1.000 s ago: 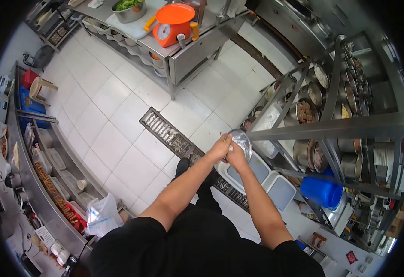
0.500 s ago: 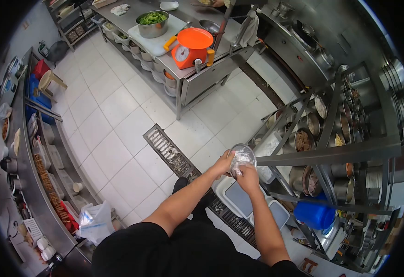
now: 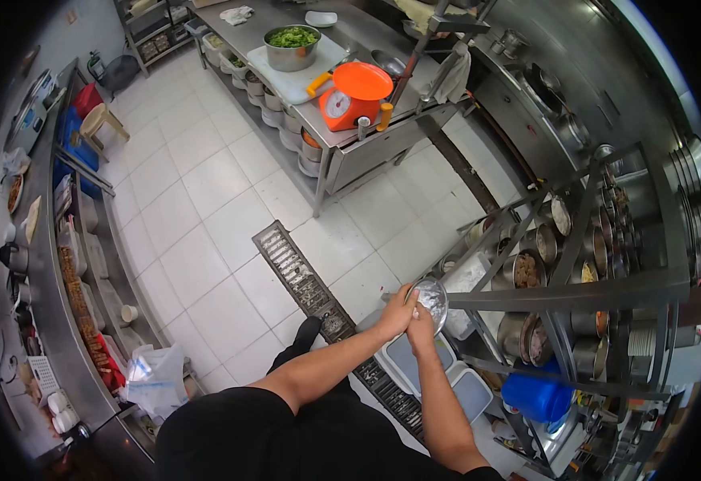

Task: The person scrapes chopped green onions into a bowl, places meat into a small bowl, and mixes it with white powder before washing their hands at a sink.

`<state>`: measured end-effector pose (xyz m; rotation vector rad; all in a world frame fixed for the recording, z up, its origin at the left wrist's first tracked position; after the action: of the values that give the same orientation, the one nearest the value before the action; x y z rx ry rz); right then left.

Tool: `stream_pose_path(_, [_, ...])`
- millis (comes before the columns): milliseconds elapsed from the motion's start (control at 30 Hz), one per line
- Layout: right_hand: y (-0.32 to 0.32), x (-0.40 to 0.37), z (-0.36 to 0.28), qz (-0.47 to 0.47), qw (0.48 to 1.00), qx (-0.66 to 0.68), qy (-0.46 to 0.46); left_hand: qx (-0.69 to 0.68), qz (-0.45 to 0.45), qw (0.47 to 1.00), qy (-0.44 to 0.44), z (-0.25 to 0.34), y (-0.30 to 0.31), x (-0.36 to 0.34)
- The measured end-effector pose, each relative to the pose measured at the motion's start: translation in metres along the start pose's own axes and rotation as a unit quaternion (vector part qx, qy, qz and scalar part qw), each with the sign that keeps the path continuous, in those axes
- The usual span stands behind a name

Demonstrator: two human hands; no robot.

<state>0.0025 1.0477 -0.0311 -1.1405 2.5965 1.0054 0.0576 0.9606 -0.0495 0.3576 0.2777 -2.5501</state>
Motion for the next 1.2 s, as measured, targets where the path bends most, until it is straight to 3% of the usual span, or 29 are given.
stream_pose_path(67, [-0.002,-0.01,-0.018,-0.054,0.988,0.127,-0.064,-0.026,0.009,1.0,0.015,-0.01,0.0,0.001])
stream_pose_path(167, [0.002,-0.018,-0.042,-0.086,0.985,0.105,-0.107,-0.002,-0.027,1.0,0.008,-0.005,0.003,-0.006])
stream_pose_path(267, [0.002,-0.015,-0.024,-0.056,0.998,-0.026,0.015,-0.043,-0.081,0.994,0.056,-0.013,0.003,-0.009])
stream_pose_path(367, [0.013,-0.015,-0.034,-0.029,0.97,-0.239,0.046,-0.094,-0.148,0.973,0.148,0.019,0.013,-0.021])
stream_pose_path(467, [0.026,-0.015,-0.056,0.034,0.948,-0.281,0.146,-0.081,-0.176,0.971,0.14,0.028,0.019,-0.01])
stream_pose_path(567, [0.028,-0.022,-0.065,-0.034,0.952,-0.226,0.205,-0.026,-0.123,0.989,0.084,0.017,0.027,0.007])
stream_pose_path(667, [0.04,-0.021,-0.059,-0.005,0.973,-0.176,0.147,-0.085,-0.096,0.987,0.1,0.025,0.033,0.005])
stream_pose_path(767, [0.026,-0.007,-0.04,0.076,0.966,-0.18,0.171,-0.058,-0.075,0.995,0.008,0.023,0.018,0.004])
stream_pose_path(900, [0.008,-0.016,-0.032,-0.029,0.989,-0.137,0.042,-0.018,-0.028,0.999,0.042,0.018,0.016,0.003])
stream_pose_path(1000, [-0.004,-0.004,0.016,-0.092,0.995,-0.021,-0.029,-0.043,-0.032,0.995,0.088,0.014,0.016,-0.011])
stream_pose_path(1200, [0.005,-0.031,-0.018,-0.046,0.997,-0.06,-0.026,-0.059,-0.095,0.988,0.107,0.0,0.005,-0.018])
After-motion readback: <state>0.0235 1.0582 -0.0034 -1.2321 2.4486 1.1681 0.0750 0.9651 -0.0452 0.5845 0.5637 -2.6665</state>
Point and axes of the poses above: each hand's wrist, its own x-axis towards the middle knuckle, its own y-axis out of the back of the hand, z = x × y, the point moved 3 cm from there along x, towards the middle knuckle, and after that the axes turned 8 degrees about -z, right-handed, at the moved point
